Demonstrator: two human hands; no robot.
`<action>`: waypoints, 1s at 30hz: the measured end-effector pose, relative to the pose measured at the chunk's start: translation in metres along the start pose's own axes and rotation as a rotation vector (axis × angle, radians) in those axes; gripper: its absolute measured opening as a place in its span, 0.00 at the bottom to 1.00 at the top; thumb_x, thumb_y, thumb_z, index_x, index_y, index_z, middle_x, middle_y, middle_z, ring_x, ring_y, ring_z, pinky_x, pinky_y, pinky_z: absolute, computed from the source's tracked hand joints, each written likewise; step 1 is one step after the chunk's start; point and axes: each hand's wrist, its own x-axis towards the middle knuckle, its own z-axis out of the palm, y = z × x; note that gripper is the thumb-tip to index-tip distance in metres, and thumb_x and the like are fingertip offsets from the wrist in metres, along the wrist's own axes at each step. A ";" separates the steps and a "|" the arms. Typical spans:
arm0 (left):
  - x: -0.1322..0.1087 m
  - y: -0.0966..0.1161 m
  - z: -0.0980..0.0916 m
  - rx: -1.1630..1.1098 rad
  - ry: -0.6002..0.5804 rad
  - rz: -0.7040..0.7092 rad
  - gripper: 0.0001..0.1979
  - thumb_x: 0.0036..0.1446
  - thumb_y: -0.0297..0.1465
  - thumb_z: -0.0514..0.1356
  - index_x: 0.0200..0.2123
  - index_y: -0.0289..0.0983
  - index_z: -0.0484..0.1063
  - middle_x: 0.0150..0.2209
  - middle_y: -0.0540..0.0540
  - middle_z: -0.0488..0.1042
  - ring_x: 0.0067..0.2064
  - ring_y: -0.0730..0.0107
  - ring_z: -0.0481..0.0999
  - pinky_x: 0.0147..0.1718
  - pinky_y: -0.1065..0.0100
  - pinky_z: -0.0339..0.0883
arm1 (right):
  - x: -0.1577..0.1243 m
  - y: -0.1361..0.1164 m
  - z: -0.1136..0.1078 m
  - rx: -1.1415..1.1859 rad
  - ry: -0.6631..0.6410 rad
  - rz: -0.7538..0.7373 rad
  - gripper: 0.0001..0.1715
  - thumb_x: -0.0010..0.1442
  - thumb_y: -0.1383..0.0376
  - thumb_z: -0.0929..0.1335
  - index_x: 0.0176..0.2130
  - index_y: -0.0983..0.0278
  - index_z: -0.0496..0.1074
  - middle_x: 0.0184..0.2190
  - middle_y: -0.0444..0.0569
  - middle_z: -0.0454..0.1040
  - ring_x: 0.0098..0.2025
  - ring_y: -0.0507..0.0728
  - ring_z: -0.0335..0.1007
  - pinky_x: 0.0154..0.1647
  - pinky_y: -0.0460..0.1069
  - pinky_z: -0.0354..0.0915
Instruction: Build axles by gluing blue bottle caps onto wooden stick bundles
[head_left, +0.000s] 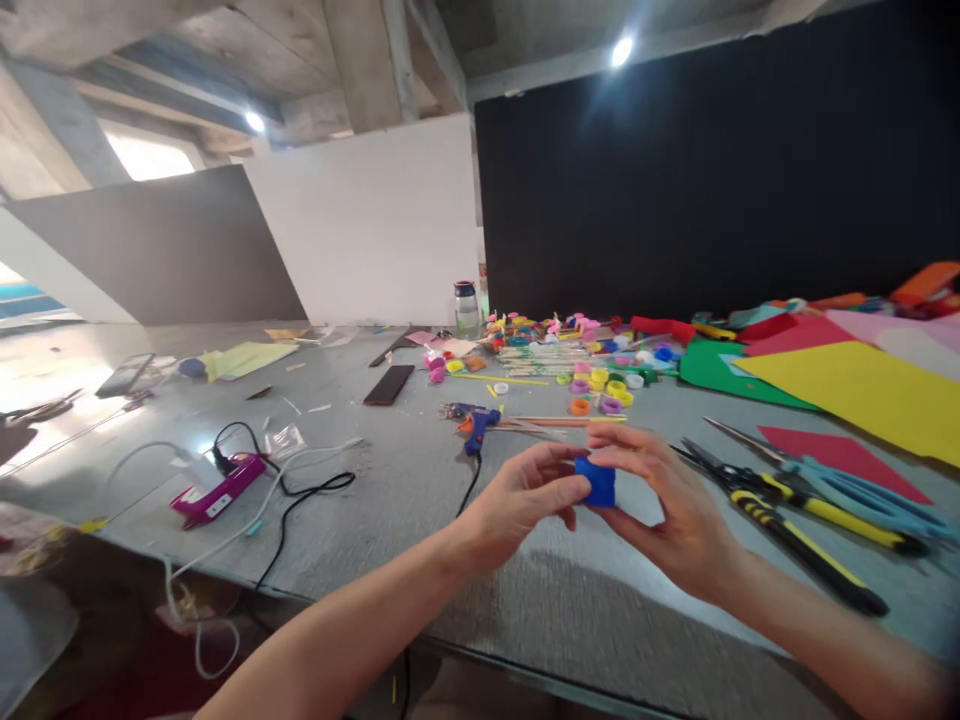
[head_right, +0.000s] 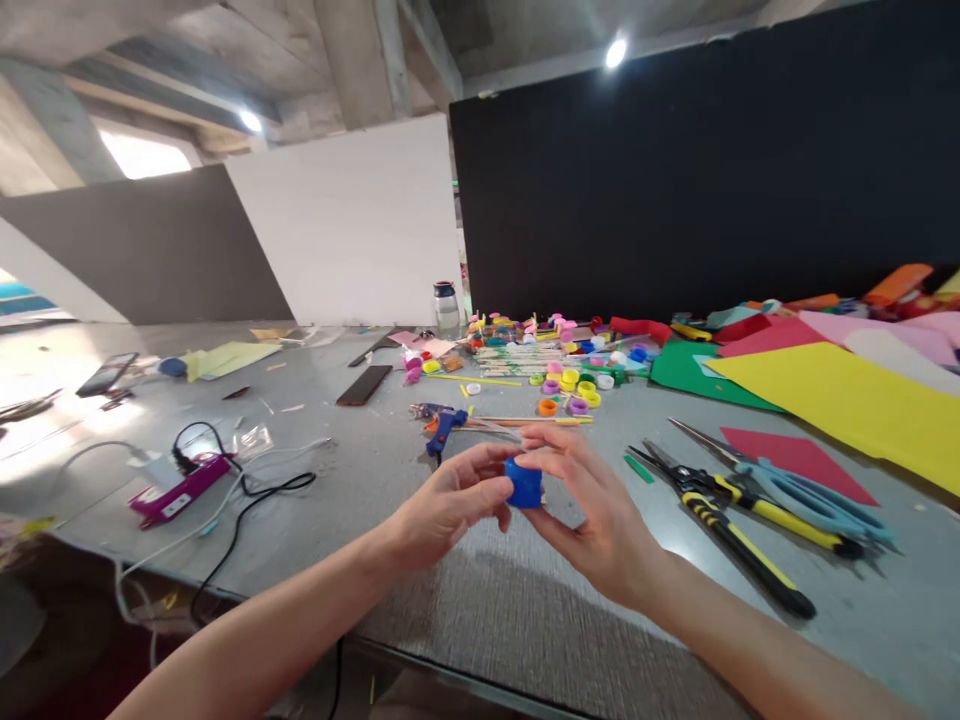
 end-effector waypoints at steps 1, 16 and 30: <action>-0.003 -0.002 -0.001 -0.010 0.007 -0.007 0.24 0.51 0.42 0.75 0.47 0.35 0.78 0.39 0.44 0.77 0.38 0.70 0.75 0.31 0.69 0.66 | -0.001 -0.001 0.001 0.005 -0.019 -0.011 0.20 0.69 0.70 0.69 0.59 0.60 0.67 0.62 0.56 0.66 0.64 0.59 0.66 0.64 0.55 0.66; -0.089 0.016 -0.052 -0.231 0.478 0.134 0.22 0.53 0.33 0.74 0.50 0.36 0.75 0.41 0.44 0.82 0.39 0.65 0.85 0.35 0.71 0.76 | 0.097 0.039 0.084 0.401 -0.468 0.994 0.09 0.73 0.62 0.67 0.47 0.65 0.72 0.43 0.52 0.78 0.40 0.55 0.78 0.40 0.50 0.76; -0.096 0.027 -0.049 -0.238 0.342 0.160 0.23 0.54 0.26 0.72 0.53 0.42 0.76 0.51 0.43 0.81 0.48 0.62 0.84 0.40 0.70 0.78 | 0.131 0.062 0.170 0.246 -0.632 1.410 0.19 0.71 0.57 0.71 0.56 0.66 0.73 0.52 0.54 0.75 0.48 0.60 0.76 0.47 0.58 0.76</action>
